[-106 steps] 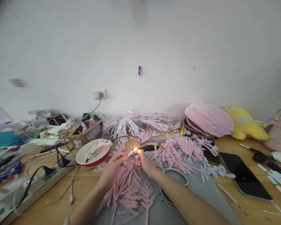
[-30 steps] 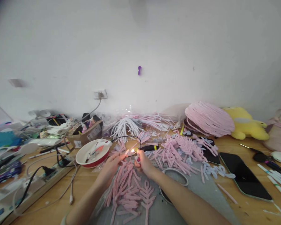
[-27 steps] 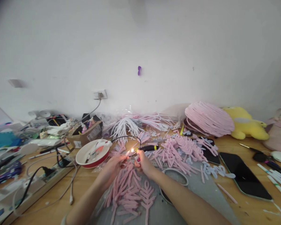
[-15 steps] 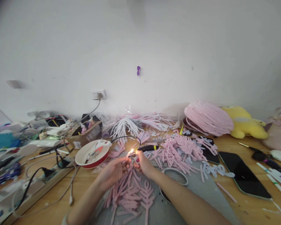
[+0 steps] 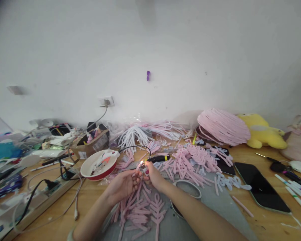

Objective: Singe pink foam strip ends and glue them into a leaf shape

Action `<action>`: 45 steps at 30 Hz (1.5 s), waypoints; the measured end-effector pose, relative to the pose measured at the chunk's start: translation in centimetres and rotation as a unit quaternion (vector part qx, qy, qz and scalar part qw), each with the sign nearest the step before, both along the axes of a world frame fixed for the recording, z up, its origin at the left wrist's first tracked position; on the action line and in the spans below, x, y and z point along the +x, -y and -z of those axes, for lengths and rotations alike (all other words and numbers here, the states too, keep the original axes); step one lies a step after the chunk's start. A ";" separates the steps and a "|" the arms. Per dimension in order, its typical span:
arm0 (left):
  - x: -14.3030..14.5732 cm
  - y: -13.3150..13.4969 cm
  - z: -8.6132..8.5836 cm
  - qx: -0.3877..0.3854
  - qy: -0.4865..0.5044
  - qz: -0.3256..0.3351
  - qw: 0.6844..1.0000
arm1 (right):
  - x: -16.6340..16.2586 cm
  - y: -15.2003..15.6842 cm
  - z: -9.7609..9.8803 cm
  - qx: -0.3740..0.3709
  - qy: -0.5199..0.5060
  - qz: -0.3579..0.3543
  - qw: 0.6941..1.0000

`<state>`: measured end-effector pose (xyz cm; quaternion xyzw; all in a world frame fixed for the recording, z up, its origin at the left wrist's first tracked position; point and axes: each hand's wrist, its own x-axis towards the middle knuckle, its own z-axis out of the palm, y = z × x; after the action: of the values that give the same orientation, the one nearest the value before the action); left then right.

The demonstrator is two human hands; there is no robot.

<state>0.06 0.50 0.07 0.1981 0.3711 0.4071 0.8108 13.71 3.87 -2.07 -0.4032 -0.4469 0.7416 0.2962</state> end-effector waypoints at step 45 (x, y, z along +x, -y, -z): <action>-1.7 0.3 0.2 0.582 -0.727 -0.169 0.324 | 0.4 -0.8 0.8 0.021 0.021 -0.037 0.999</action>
<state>-1.68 0.16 -0.12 0.7691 0.5061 0.3405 -0.1911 14.14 4.70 -2.86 -0.3960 -0.4830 0.7339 0.2671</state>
